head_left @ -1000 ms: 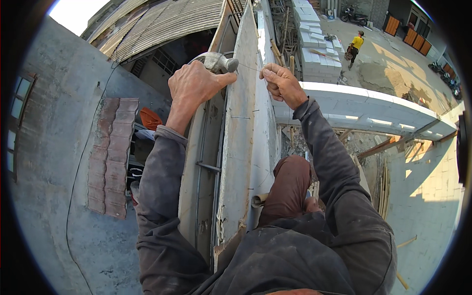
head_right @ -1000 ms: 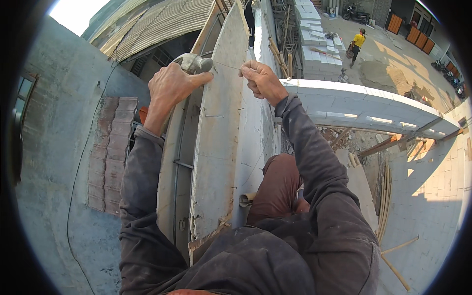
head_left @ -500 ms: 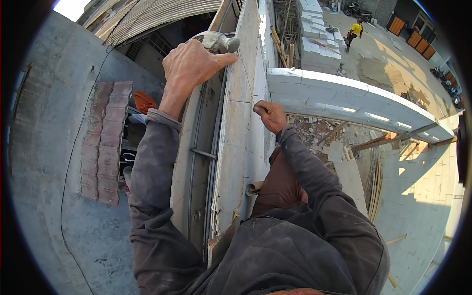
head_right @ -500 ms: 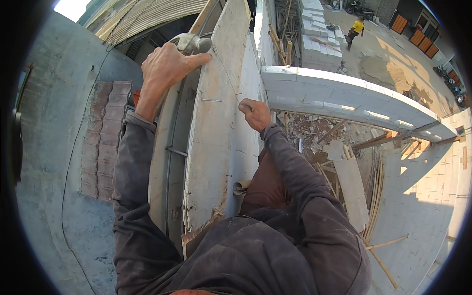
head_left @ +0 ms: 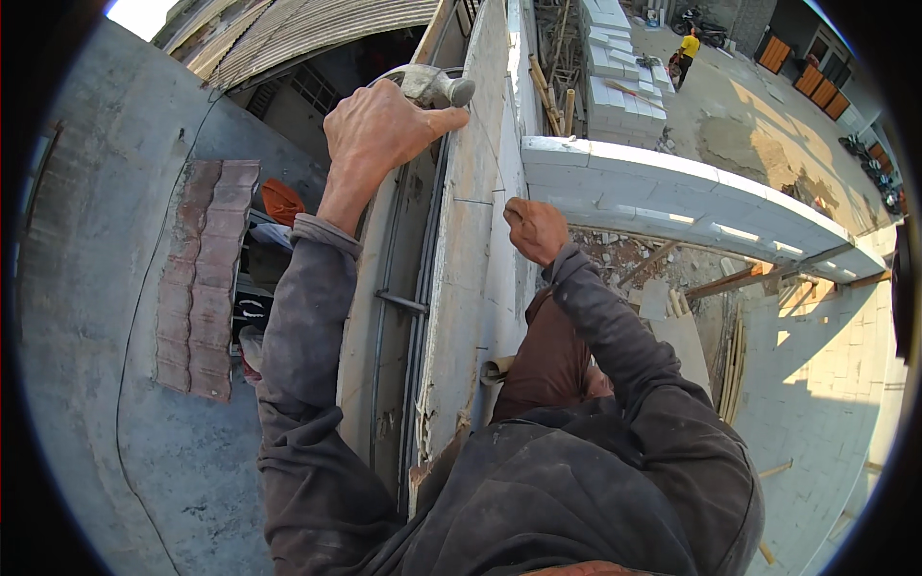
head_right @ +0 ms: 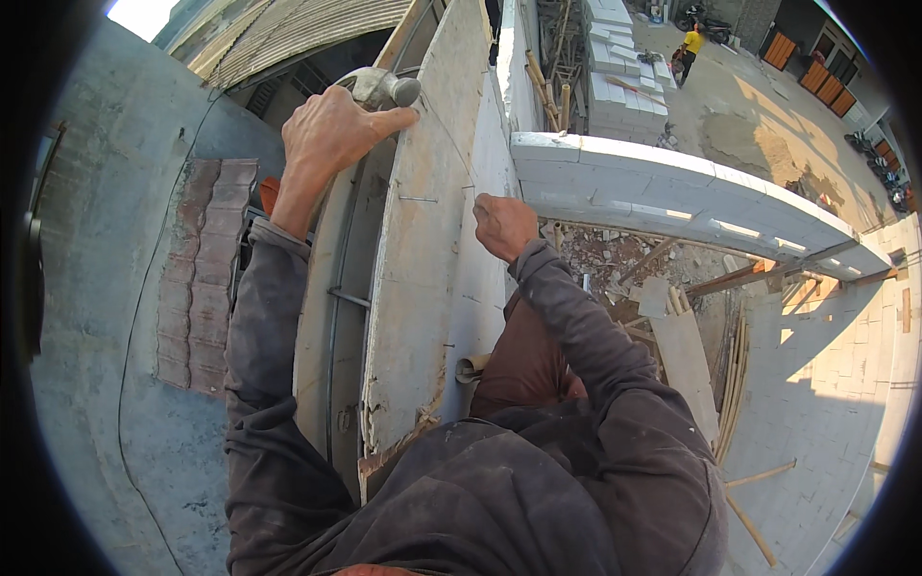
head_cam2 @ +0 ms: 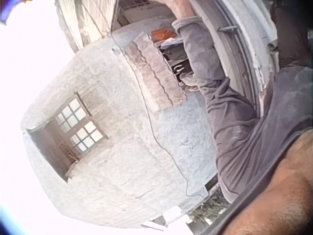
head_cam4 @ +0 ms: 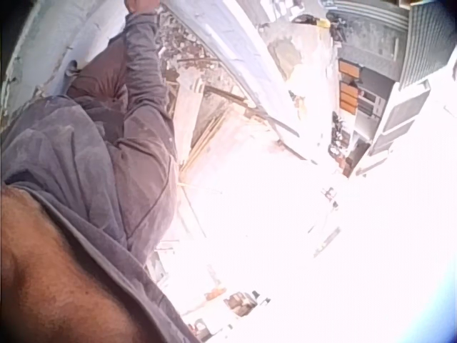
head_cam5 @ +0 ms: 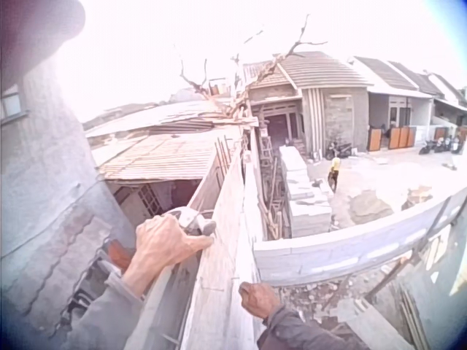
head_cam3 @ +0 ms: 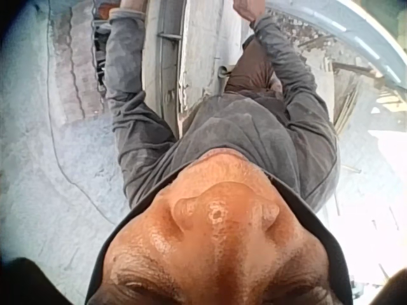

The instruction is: The person hammers nails into wooden boards to secure a frame for a concrete column on a construction site. The person aligns the boards, places nails, and uses a hammer to drive them into the wood.

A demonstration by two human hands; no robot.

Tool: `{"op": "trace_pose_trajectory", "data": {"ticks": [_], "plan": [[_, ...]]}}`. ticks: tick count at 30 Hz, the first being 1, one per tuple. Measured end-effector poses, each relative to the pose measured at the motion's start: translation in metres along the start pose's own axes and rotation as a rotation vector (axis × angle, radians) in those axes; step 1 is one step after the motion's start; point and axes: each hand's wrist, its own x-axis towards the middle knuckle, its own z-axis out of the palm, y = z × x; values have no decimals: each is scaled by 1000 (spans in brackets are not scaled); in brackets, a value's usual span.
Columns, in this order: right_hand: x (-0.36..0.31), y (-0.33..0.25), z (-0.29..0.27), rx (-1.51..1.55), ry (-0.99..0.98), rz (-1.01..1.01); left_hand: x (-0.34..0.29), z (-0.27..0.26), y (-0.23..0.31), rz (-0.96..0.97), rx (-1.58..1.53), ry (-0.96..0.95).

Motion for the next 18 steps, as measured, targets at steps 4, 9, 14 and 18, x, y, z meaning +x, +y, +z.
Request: {"op": "trace_pose_trajectory", "data": {"ticks": [4, 9, 14, 18], "plan": [[30, -14, -43, -81, -182, -91, 0, -13, 11, -64, 36, -123], [67, 17, -53, 233, -312, -158, 1, -3, 11, -38, 19, -73], [58, 26, -34, 388, -167, 61, 1, -6, 7, -46, 33, -70], [48, 58, -1, 425, -74, 119, 2, -3, 15, -49, 36, -115]]}}
